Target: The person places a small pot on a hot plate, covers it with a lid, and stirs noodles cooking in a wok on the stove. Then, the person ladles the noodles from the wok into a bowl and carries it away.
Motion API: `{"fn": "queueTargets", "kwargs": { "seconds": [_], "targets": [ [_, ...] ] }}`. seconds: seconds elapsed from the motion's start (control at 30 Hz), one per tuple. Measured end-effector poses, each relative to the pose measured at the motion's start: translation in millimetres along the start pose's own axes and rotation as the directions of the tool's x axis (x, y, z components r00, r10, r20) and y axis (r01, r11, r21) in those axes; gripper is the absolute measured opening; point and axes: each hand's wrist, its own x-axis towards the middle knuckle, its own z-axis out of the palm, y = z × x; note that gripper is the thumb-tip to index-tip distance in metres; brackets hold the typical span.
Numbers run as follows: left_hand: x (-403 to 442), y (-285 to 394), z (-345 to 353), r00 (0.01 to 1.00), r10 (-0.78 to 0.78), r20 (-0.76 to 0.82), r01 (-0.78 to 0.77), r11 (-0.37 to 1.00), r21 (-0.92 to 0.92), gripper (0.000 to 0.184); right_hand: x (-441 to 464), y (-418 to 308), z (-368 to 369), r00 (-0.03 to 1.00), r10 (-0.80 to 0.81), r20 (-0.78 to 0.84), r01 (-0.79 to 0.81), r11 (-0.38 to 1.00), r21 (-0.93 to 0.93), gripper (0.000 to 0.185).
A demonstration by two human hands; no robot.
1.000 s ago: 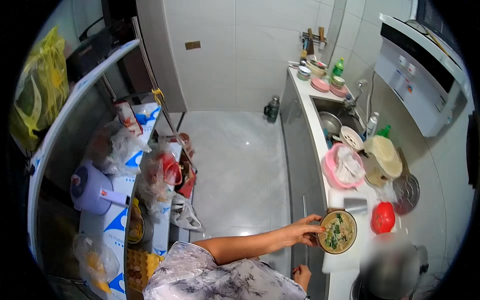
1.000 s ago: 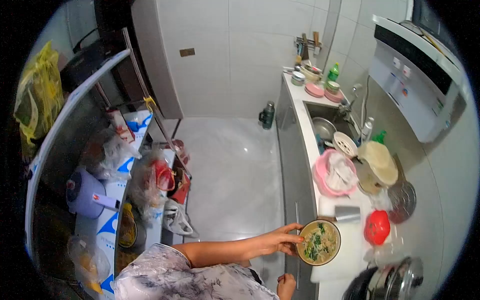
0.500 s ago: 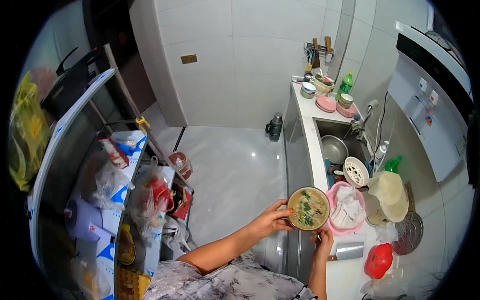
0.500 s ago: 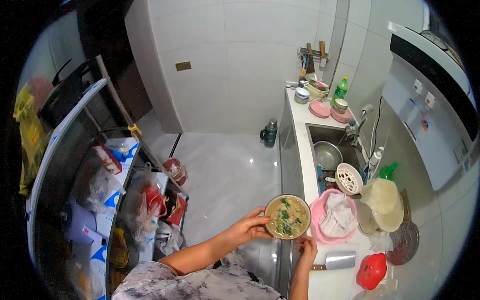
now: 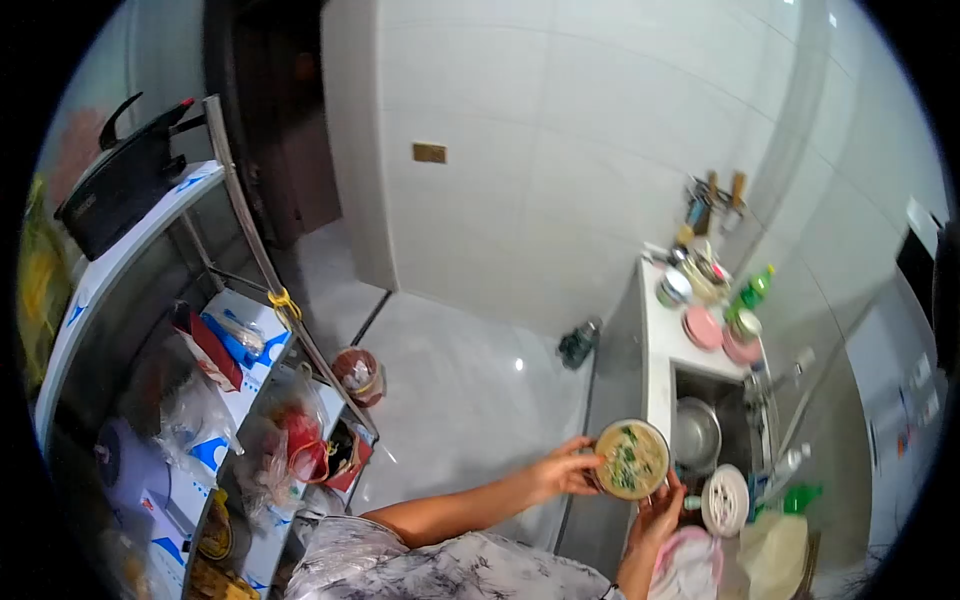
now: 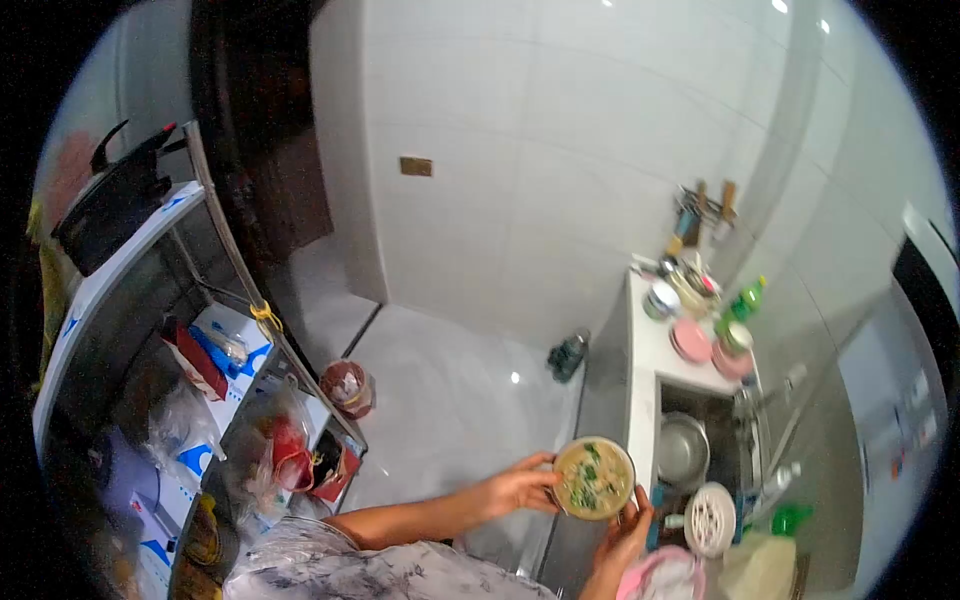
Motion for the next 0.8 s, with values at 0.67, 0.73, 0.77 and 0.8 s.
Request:
{"fn": "queueTargets", "kwargs": {
  "seconds": [0.67,0.73,0.77,0.8],
  "targets": [
    [232,204,-103,0.992,0.023,-0.12,-0.023,1.0,0.007,0.071,335,100,163,0.99,0.14,0.031,-0.136,0.986,-0.092,0.051],
    [262,213,-114,0.986,0.039,-0.16,-0.045,0.998,-0.032,0.074,362,102,181,0.982,0.152,0.116,-0.145,0.987,-0.061,0.051],
    [276,218,-122,0.988,0.023,-0.15,-0.029,0.999,-0.037,0.074,385,113,178,0.983,0.157,0.097,-0.154,0.987,-0.038,0.049],
    [282,227,-124,0.983,0.046,-0.179,-0.054,0.998,-0.038,0.076,388,106,189,0.976,0.196,0.093,-0.19,0.979,-0.07,0.053]
  ]
}}
